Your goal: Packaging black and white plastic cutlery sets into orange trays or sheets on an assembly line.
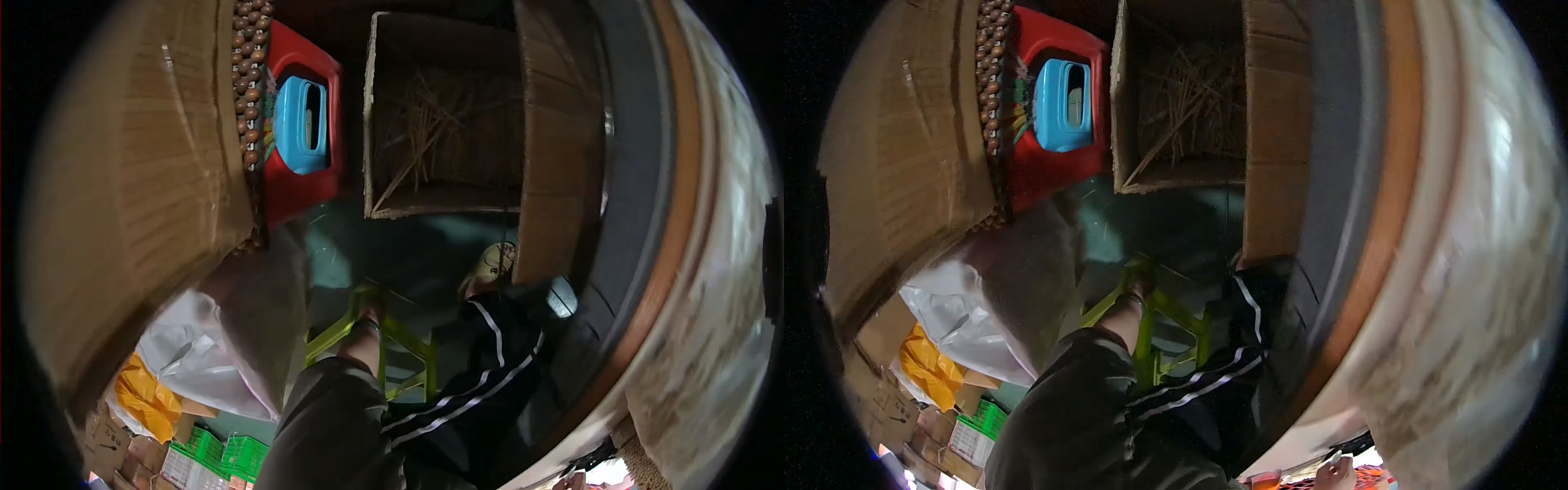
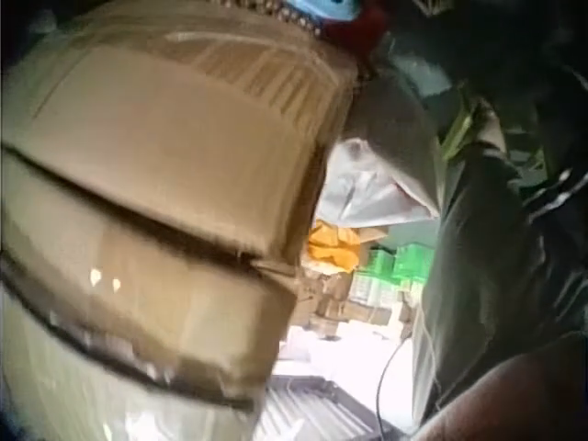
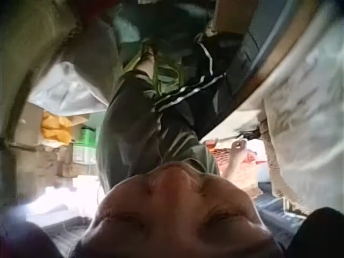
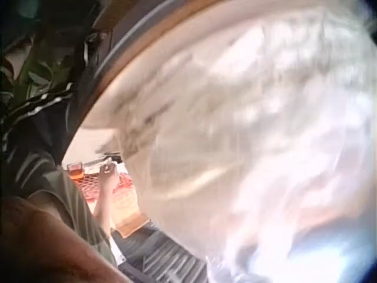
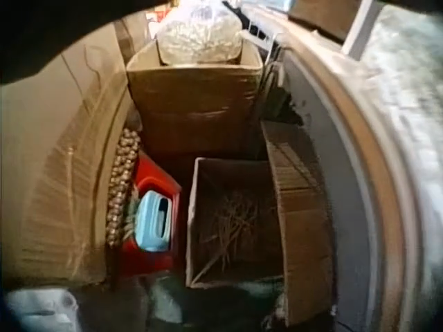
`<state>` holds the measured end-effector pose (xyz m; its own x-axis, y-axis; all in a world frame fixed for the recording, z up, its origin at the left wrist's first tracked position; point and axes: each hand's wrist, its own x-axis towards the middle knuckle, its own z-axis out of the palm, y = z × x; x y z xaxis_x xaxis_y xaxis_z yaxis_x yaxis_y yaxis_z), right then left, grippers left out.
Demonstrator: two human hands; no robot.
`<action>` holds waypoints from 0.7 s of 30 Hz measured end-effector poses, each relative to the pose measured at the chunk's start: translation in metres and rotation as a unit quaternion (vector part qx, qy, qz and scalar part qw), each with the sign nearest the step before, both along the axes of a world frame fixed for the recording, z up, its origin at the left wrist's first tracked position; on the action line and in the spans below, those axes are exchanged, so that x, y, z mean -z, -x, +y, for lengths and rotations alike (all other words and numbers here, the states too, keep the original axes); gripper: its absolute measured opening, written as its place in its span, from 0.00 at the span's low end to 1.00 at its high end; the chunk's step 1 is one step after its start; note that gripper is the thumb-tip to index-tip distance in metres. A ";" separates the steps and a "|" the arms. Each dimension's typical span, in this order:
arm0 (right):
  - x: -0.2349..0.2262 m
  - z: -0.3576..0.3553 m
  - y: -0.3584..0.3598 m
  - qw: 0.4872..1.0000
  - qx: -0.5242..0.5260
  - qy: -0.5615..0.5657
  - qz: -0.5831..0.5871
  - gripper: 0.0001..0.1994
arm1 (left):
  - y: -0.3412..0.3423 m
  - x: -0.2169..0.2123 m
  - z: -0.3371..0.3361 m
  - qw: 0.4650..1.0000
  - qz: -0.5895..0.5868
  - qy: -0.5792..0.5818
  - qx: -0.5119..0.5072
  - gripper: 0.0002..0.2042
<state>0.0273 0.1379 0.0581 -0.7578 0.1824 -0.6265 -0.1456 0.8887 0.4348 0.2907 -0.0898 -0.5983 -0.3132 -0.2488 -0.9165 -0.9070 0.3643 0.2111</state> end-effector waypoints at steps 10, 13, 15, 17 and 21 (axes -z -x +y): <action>-0.037 0.040 0.007 0.999 0.038 0.006 0.002 0.18 | -0.039 0.112 -0.009 0.992 -0.096 0.049 0.067 0.19; -0.045 0.063 0.011 0.995 0.073 0.027 0.067 0.17 | -0.042 0.129 -0.010 0.988 0.101 0.118 -0.014 0.29; -0.060 0.063 -0.006 0.985 0.082 -0.003 0.150 0.17 | 0.069 0.093 0.024 0.983 0.058 0.069 -0.157 0.24; -0.064 0.087 0.001 0.981 0.111 0.040 0.154 0.18 | 0.032 0.100 0.015 0.965 -0.111 0.091 -0.219 0.21; -0.069 0.145 -0.007 0.961 0.188 0.117 0.166 0.18 | -0.024 0.114 -0.016 0.963 -0.002 0.266 0.036 0.21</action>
<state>0.0348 0.2828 0.1274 -0.8309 0.3662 -0.4188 0.3169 0.9303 0.1846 0.3151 -0.1059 -0.7119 -0.3433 -0.6620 -0.6662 -0.8762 0.4812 -0.0267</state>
